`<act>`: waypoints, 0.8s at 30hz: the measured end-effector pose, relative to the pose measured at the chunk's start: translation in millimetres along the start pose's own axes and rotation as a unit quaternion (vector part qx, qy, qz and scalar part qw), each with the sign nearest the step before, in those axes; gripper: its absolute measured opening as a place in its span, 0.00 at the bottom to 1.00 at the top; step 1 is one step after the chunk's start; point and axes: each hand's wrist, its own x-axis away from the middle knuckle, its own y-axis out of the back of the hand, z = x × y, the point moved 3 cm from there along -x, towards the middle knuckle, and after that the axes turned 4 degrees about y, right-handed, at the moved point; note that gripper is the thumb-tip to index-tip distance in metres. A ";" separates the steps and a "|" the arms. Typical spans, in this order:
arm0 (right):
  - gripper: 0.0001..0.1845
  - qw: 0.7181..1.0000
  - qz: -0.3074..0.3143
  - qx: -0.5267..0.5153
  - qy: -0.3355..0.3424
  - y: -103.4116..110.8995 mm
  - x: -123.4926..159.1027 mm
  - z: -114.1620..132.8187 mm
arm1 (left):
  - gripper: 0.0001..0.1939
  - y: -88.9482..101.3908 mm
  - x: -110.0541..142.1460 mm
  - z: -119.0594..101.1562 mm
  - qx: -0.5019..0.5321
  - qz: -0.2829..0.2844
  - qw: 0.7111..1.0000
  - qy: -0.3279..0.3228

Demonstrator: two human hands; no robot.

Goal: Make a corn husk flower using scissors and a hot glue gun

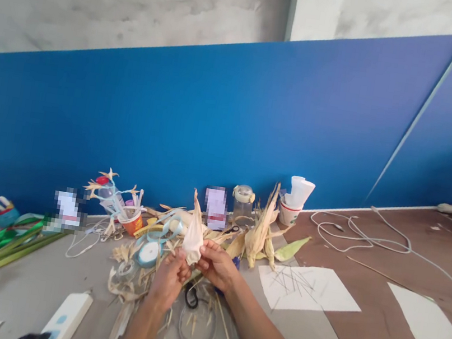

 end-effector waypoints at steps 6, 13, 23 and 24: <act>0.14 0.999 0.009 0.035 0.006 -2.9 -0.8 1.4 | 0.19 3.8 -1.6 -0.2 -0.033 -0.023 0.999 -0.007; 0.13 0.995 -0.020 0.081 0.058 -1.2 -4.1 -0.3 | 0.23 10.7 -3.7 -5.9 -0.005 -0.048 0.999 -0.019; 0.12 0.993 -0.042 0.076 0.075 8.3 -6.0 -6.3 | 0.23 11.0 -5.1 -4.1 -0.014 -0.053 0.998 -0.028; 0.12 0.994 -0.044 0.066 0.077 9.1 -6.1 -6.2 | 0.24 10.0 -4.7 -3.0 -0.013 -0.048 0.999 -0.021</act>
